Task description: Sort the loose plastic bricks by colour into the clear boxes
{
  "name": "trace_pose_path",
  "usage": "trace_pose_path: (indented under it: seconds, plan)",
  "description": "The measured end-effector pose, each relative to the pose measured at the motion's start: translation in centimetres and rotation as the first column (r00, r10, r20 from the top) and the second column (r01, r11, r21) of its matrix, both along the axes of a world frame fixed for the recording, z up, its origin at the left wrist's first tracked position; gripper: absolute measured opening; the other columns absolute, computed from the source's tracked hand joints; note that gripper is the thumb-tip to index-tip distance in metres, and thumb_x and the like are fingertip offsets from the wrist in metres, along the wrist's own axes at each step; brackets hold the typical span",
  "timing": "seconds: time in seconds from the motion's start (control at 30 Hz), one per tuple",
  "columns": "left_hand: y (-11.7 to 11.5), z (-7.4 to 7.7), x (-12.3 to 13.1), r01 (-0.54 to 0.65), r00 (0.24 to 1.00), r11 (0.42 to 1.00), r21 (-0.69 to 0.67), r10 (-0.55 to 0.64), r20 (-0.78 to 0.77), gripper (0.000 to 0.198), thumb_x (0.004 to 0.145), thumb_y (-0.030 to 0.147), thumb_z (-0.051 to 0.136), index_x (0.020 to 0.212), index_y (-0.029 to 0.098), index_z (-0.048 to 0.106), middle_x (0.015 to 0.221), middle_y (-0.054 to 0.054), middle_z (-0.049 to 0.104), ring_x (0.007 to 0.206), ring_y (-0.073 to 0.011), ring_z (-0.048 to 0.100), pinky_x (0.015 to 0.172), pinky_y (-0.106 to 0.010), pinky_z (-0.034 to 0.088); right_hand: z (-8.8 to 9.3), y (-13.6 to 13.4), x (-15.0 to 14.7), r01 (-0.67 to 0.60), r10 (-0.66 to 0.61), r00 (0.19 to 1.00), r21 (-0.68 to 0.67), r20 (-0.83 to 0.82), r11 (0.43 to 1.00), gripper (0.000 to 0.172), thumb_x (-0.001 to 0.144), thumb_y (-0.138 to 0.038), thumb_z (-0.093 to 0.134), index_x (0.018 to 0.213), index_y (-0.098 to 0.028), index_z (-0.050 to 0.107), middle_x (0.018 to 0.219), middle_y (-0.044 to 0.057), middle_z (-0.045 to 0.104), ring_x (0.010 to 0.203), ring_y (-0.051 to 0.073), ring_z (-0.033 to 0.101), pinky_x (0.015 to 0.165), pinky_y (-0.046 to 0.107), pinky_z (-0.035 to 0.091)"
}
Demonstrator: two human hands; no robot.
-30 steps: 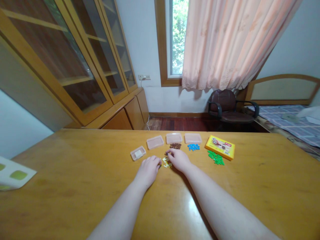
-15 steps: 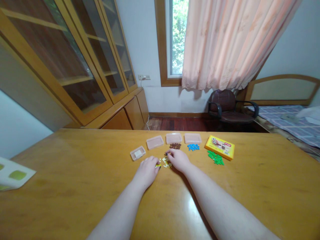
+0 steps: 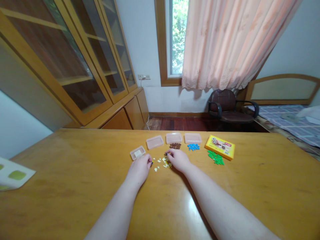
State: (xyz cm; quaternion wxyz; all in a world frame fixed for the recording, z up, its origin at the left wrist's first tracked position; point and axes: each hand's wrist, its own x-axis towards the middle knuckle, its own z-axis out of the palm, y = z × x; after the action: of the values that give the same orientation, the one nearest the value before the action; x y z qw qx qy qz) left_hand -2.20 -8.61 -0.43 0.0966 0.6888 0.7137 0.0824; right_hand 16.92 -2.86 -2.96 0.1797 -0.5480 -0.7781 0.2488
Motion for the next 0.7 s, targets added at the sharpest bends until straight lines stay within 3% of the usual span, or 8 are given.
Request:
trace_pose_path:
  seconds: [0.1, 0.17, 0.27, 0.4, 0.7]
  plan:
    - [0.1, 0.3, -0.6, -0.098, 0.991, 0.995, 0.013, 0.099, -0.09, 0.012, 0.084, 0.024, 0.051, 0.092, 0.021, 0.06, 0.093, -0.005, 0.067, 0.084, -0.0205, 0.061, 0.069, -0.029, 0.042, -0.2, 0.1, 0.0, 0.001, -0.001, 1.0, 0.002, 0.003, 1.0, 0.029, 0.086, -0.033, 0.044, 0.102, -0.027, 0.067, 0.099, 0.002, 0.071, 0.092, 0.019, 0.063, 0.075, 0.026, 0.043]
    - [0.0, 0.4, -0.4, -0.094, 0.989, 0.994, 0.059, 0.1, -0.108, 0.015, 0.085, 0.022, 0.05, 0.094, 0.02, 0.061, 0.099, -0.007, 0.065, 0.091, -0.0216, 0.06, 0.075, -0.031, 0.043, -0.2, 0.2, 0.0, 0.004, -0.004, 1.0, 0.001, 0.005, 1.0, 0.029, 0.086, -0.033, 0.044, 0.102, -0.026, 0.067, 0.1, 0.002, 0.071, 0.092, 0.019, 0.063, 0.075, 0.026, 0.043]
    - [-0.5, 0.4, 0.7, 0.061, 0.997, 0.993, 0.099, -0.055, -0.058, 0.02, 0.086, 0.018, 0.046, 0.096, 0.021, 0.063, 0.101, -0.006, 0.063, 0.097, -0.0199, 0.057, 0.084, -0.031, 0.042, -0.3, 0.2, 0.0, 0.01, -0.01, 1.0, -0.002, -0.014, 1.0, 0.029, 0.086, -0.033, 0.043, 0.102, -0.026, 0.067, 0.098, 0.002, 0.071, 0.09, 0.018, 0.064, 0.073, 0.025, 0.043]
    - [-1.2, 0.0, 2.6, 0.34, 0.94, 0.935, 0.102, -0.342, 0.006, 0.029, 0.084, 0.012, 0.046, 0.099, 0.026, 0.066, 0.104, -0.004, 0.062, 0.097, -0.0183, 0.054, 0.088, -0.032, 0.04, -0.4, 0.3, 0.0, 0.018, -0.017, 0.999, 0.005, -0.049, 1.0, 0.029, 0.085, -0.031, 0.044, 0.102, -0.025, 0.067, 0.099, 0.002, 0.071, 0.092, 0.018, 0.064, 0.074, 0.025, 0.043]
    - [-1.2, -0.4, 2.3, 0.39, 0.918, 0.918, 0.067, -0.393, 0.044, 0.031, 0.083, 0.011, 0.045, 0.098, 0.026, 0.068, 0.101, -0.003, 0.062, 0.095, -0.0181, 0.053, 0.087, -0.032, 0.041, -0.6, 0.3, -0.1, 0.018, -0.017, 0.998, 0.02, -0.052, 1.0, 0.028, 0.085, -0.031, 0.045, 0.1, -0.026, 0.068, 0.098, 0.002, 0.072, 0.091, 0.019, 0.064, 0.072, 0.026, 0.043]
